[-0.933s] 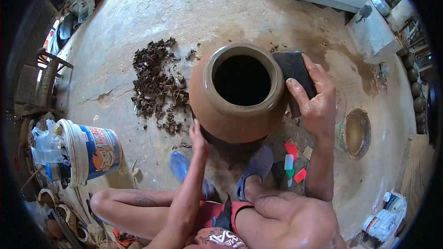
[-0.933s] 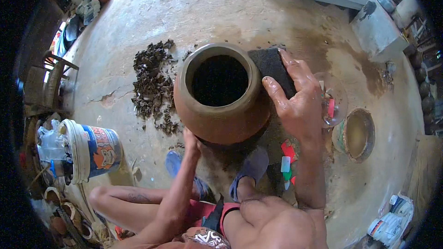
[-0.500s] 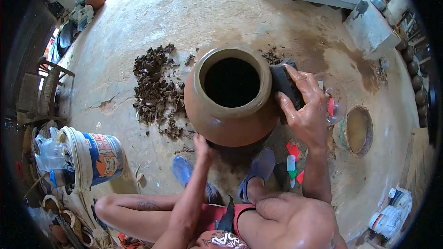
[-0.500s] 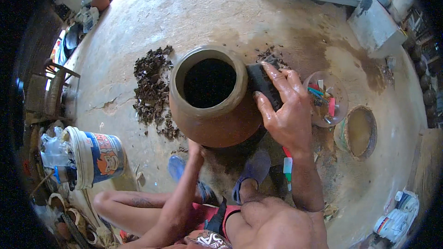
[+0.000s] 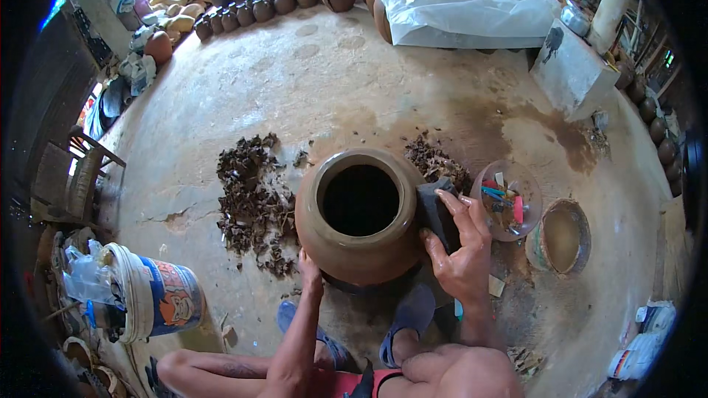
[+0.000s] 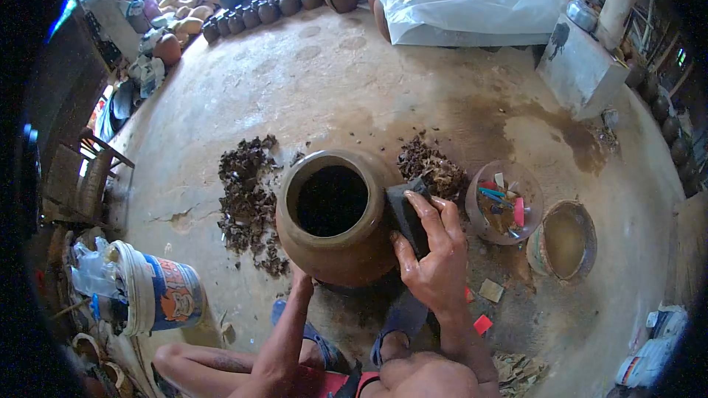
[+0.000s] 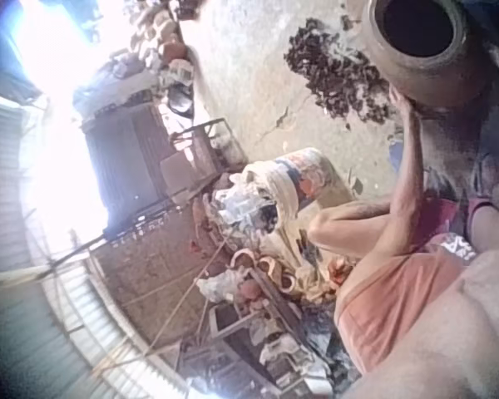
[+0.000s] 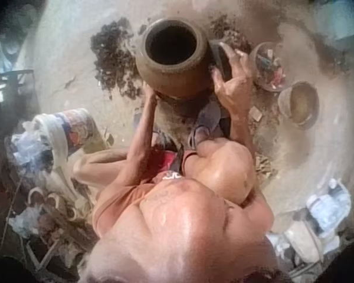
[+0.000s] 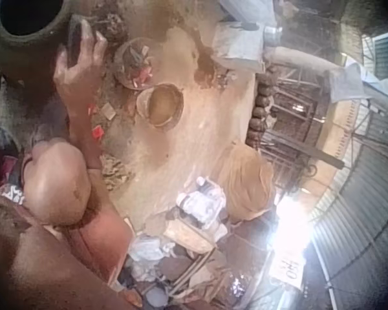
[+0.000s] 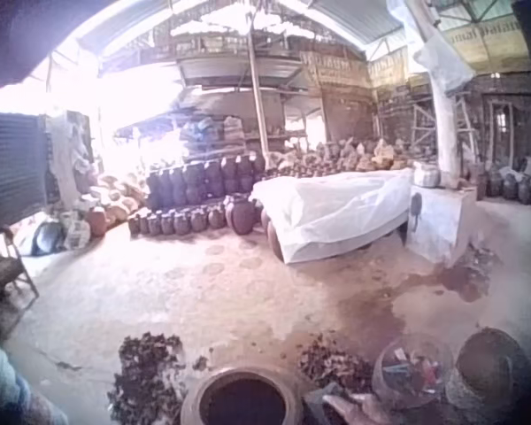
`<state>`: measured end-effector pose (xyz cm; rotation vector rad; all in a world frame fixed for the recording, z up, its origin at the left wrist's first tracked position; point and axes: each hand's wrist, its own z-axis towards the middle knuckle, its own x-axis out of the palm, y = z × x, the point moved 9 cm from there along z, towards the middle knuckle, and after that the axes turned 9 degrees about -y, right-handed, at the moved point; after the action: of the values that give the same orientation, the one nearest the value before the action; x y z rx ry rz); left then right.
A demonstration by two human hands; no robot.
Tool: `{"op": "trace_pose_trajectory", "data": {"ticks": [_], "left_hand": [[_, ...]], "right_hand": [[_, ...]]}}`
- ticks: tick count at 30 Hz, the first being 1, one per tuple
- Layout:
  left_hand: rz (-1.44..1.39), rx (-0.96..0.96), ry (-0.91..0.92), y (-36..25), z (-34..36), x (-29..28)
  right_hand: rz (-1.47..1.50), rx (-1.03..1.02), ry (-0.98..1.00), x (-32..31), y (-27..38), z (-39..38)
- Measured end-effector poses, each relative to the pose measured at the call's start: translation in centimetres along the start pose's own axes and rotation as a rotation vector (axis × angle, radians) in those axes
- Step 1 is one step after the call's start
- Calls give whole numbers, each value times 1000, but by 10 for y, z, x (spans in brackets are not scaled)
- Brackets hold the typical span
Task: The person uses small tools to smooth and scrape the inner and outer surfaces of a large clay pot while sitting on the floor.
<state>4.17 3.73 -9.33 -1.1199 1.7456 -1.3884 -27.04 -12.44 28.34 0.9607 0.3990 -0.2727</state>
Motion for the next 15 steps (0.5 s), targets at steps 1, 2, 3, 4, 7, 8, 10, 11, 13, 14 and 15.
{"op": "trace_pose_trajectory", "data": {"ticks": [1, 2, 3, 4, 7, 8, 10, 11, 13, 14, 15], "left_hand": [[83, 157, 13, -10, 16, -5], [286, 171, -120, 5, 0, -13], [486, 182, -264, 20, -31, -17], [272, 15, -315, 29, -76, 1], [199, -854, 297, 96, -192, 33], [202, -865, 299, 92, -193, 29], [84, -775, 255, 79, -149, 27], [-26, -638, 191, 72, -112, 21], [-88, -290, 16, 48, -23, -6], [40, -244, 8, 38, -3, -11], [55, -251, 14, 47, -19, -10]], "right_hand": [[17, 43, -14, 1, -3, -2], [20, 41, -25, 2, -4, -6], [34, 59, -22, 5, -5, -8], [-2, 79, -24, -1, -16, -10], [36, 73, -54, -2, -22, -14], [29, 80, -49, -2, -24, -16], [53, 113, -53, -4, -25, -18], [59, 116, -51, -2, -23, -18], [67, 55, -98, -2, -21, -22], [60, 67, -95, -1, -26, -25], [85, 89, -100, 0, -32, -29]]}}
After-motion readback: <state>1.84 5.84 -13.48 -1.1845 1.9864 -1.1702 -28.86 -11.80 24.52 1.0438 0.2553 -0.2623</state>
